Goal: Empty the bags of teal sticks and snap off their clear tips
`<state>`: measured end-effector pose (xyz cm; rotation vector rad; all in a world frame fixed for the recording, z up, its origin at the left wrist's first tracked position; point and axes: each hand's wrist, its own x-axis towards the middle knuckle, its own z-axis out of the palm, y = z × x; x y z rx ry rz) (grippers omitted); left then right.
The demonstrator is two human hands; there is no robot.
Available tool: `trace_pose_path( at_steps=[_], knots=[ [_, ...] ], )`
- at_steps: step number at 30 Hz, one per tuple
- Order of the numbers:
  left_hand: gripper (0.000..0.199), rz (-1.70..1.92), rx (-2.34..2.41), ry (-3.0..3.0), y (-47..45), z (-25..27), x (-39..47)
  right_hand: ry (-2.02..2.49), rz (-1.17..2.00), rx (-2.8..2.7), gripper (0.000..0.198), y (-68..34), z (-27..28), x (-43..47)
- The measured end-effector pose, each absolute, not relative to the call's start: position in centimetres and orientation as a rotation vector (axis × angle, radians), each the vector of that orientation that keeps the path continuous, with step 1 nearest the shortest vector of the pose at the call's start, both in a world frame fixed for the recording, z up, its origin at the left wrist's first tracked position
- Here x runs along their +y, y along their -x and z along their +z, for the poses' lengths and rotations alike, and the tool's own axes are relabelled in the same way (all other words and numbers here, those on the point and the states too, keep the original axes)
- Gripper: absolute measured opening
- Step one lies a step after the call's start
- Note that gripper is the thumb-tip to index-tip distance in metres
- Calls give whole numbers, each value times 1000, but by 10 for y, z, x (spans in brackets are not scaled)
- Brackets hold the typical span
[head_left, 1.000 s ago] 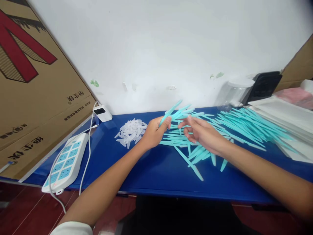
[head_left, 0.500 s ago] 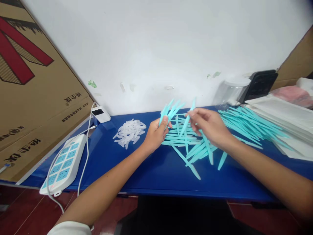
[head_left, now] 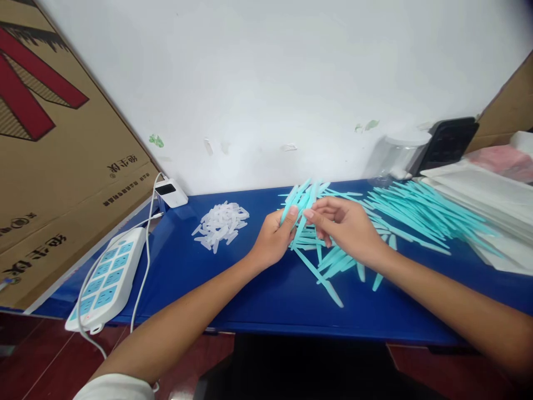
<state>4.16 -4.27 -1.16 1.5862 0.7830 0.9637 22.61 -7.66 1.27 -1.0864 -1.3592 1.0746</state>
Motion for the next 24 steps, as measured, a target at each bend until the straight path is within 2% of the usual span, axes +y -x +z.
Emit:
trace_pose_path(
  at_steps=[4,13,20,24],
  knots=[
    [61,938,796,-1628,-42,-10,-45,1072,1103,-1402,53,-226,15,-78],
    [60,861,783,-1665,-47,-7,-54,1113,950,-1432,57,-226,16,-80],
    [60,919,921,-1646,-45,-11,-47,1169,694,-1302,39,-245,17,-64],
    [56,1035,986,-1533,-40,-9,-39,1193,733,-1398,36,-253,30,-64]
  ],
)
